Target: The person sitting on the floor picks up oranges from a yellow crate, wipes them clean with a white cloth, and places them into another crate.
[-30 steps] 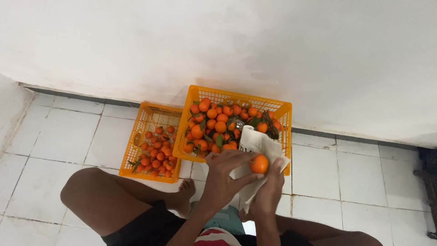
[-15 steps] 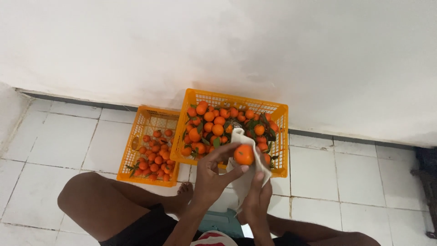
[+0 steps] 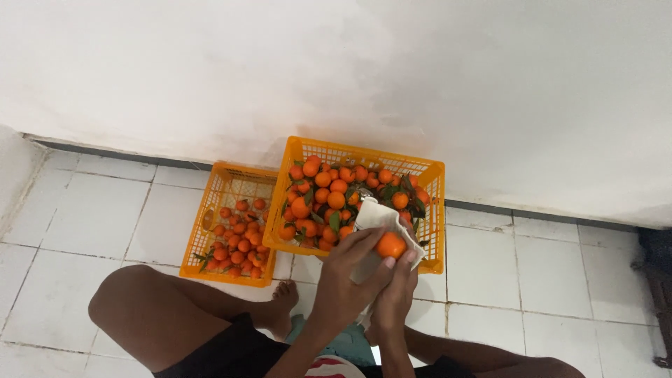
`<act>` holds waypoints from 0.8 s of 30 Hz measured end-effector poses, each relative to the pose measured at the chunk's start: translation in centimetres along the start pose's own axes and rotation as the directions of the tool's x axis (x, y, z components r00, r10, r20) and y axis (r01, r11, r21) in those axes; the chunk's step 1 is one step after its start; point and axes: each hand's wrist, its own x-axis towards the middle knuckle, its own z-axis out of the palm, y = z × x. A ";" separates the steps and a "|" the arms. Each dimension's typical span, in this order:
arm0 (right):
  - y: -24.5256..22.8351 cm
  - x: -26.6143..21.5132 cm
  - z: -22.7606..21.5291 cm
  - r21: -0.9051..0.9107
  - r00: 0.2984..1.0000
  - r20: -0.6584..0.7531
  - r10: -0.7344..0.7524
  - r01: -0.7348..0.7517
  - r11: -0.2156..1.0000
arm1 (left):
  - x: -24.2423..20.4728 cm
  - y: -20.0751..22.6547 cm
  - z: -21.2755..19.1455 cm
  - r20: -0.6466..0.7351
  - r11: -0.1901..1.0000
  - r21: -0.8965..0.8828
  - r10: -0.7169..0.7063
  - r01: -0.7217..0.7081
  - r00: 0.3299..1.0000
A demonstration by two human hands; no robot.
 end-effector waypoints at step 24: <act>5.5 -0.1 -2.2 -0.103 0.804 0.251 -0.540 0.576 0.811 | 0.6 -2.7 -3.3 0.179 0.960 -0.206 -0.154 0.190 0.972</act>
